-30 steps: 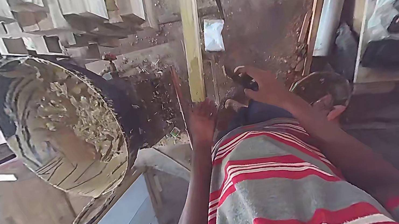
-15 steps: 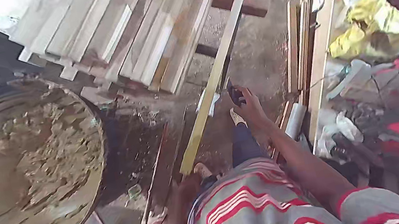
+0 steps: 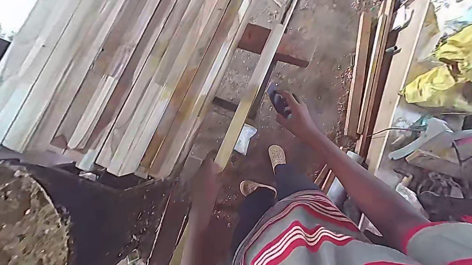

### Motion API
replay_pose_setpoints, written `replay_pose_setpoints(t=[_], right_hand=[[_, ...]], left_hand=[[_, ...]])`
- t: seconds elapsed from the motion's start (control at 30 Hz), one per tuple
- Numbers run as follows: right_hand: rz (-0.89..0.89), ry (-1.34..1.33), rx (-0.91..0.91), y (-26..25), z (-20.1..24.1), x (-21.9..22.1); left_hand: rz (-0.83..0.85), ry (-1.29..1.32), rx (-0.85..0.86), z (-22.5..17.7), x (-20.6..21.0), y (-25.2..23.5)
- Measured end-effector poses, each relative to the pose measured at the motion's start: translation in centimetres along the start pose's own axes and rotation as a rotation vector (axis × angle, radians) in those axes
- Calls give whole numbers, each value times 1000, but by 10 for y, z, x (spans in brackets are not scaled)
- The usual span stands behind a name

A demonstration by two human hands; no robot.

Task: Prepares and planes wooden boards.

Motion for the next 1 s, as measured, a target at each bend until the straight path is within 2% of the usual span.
replay_pose_setpoints(t=[0.07,0.13,0.2,0.3,0.4,0.53,0.63,0.7,0.8,0.87,0.97,1.0], right_hand=[[19,13,19,-14,0,-7],[39,-5,21,-18,1,-12],[70,-41,47,-13,4,-17],[77,-52,103,5,5,-27],[56,-33,99,11,-1,-36],[77,37,56,-5,-5,-31],[127,89,-2,-18,14,-19],[153,142,-74,-16,28,-4],[183,232,-147,-11,36,25],[238,400,-100,2,45,36],[458,604,172,27,82,27],[476,614,225,32,92,20]], left_hand=[[111,79,-38,7,9,-12],[225,229,-7,12,12,-18],[368,551,33,23,19,-19],[639,933,-62,36,37,-21],[760,1012,-83,33,38,-24],[615,889,-50,33,28,-25],[458,516,-38,24,13,-23],[422,378,-46,22,15,-19],[451,369,-64,21,10,-18],[486,371,-96,22,12,-19],[409,348,-86,24,14,-16],[379,293,-100,23,12,-13]])
Point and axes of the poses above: each hand's wrist, its own y-axis away from the middle knuckle, its own x-axis out of the palm, z = x × y, the point moved 6 cm from there along -y, towards the middle knuckle
